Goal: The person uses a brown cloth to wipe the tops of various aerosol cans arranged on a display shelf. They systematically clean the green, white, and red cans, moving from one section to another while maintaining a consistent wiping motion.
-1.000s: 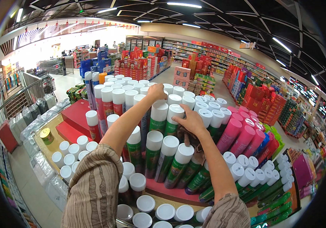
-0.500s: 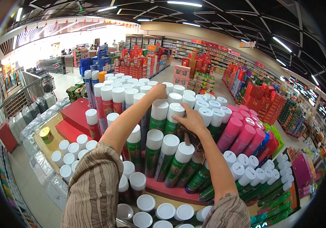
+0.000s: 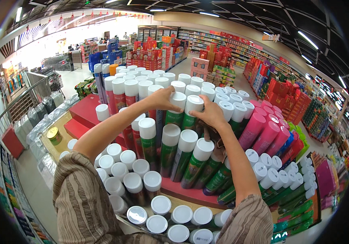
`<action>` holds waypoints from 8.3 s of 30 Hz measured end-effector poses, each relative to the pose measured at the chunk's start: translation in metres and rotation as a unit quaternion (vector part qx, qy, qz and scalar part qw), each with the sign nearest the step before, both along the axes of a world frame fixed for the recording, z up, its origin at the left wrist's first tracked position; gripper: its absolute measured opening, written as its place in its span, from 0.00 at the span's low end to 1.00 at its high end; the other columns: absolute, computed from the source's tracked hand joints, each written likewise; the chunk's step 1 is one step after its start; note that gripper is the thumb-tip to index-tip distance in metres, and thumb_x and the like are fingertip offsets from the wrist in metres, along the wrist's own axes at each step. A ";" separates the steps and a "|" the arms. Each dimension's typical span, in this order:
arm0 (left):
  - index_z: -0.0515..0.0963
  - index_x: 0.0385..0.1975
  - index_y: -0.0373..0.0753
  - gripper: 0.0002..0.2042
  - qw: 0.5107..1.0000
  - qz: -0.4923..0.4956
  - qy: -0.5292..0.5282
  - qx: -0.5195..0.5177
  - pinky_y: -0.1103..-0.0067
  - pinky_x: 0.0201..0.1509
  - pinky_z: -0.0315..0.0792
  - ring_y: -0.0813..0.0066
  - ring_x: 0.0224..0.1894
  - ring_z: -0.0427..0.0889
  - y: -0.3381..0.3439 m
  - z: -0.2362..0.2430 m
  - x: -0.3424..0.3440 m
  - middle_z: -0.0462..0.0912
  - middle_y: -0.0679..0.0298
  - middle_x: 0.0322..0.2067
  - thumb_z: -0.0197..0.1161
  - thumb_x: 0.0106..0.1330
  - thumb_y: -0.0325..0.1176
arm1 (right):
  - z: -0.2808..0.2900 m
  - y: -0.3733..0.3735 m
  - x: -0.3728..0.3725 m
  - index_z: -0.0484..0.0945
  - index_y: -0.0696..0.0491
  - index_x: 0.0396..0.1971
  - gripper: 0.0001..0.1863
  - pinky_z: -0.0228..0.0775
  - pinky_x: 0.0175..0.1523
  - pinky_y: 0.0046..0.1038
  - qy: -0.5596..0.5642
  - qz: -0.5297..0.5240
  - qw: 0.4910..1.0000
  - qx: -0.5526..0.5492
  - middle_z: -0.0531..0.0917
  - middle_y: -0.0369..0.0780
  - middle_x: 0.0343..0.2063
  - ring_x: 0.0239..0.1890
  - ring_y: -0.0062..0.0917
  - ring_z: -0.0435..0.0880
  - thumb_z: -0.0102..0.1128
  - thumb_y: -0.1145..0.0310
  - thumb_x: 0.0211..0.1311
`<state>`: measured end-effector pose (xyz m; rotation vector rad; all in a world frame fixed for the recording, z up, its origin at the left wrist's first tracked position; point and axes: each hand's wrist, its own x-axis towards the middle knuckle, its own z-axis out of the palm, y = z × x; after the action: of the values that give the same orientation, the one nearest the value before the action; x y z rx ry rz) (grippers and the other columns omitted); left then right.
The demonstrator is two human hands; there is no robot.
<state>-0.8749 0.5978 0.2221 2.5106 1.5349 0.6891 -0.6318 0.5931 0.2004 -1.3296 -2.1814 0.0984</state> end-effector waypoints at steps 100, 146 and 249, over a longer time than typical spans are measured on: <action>0.62 0.62 0.45 0.43 0.985 0.089 0.142 0.043 0.63 0.51 0.72 0.47 0.49 0.76 0.029 -0.010 -0.049 0.73 0.44 0.48 0.66 0.47 0.61 | 0.035 -0.067 0.023 0.73 0.56 0.52 0.32 0.73 0.45 0.36 0.034 -0.092 0.988 0.119 0.82 0.48 0.41 0.38 0.37 0.83 0.67 0.51 0.51; 0.62 0.50 0.33 0.37 0.992 0.083 0.046 0.088 0.60 0.41 0.75 0.45 0.40 0.80 -0.082 -0.101 -0.045 0.78 0.41 0.39 0.69 0.50 0.53 | 0.028 -0.184 0.073 0.80 0.57 0.41 0.22 0.75 0.39 0.31 0.045 -0.088 0.993 0.068 0.84 0.43 0.31 0.33 0.32 0.85 0.67 0.57 0.51; 0.37 0.67 0.32 0.56 0.995 0.054 0.010 0.083 0.63 0.54 0.71 0.43 0.49 0.77 -0.084 -0.116 -0.063 0.73 0.34 0.48 0.71 0.50 0.53 | -0.008 -0.194 0.118 0.80 0.60 0.38 0.20 0.74 0.37 0.27 0.114 -0.097 0.989 -0.010 0.84 0.44 0.26 0.29 0.29 0.85 0.67 0.60 0.52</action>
<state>-0.9383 0.5138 0.1066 2.5740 1.6958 0.8433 -0.5137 0.3991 0.1924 -1.4583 -1.8564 0.1882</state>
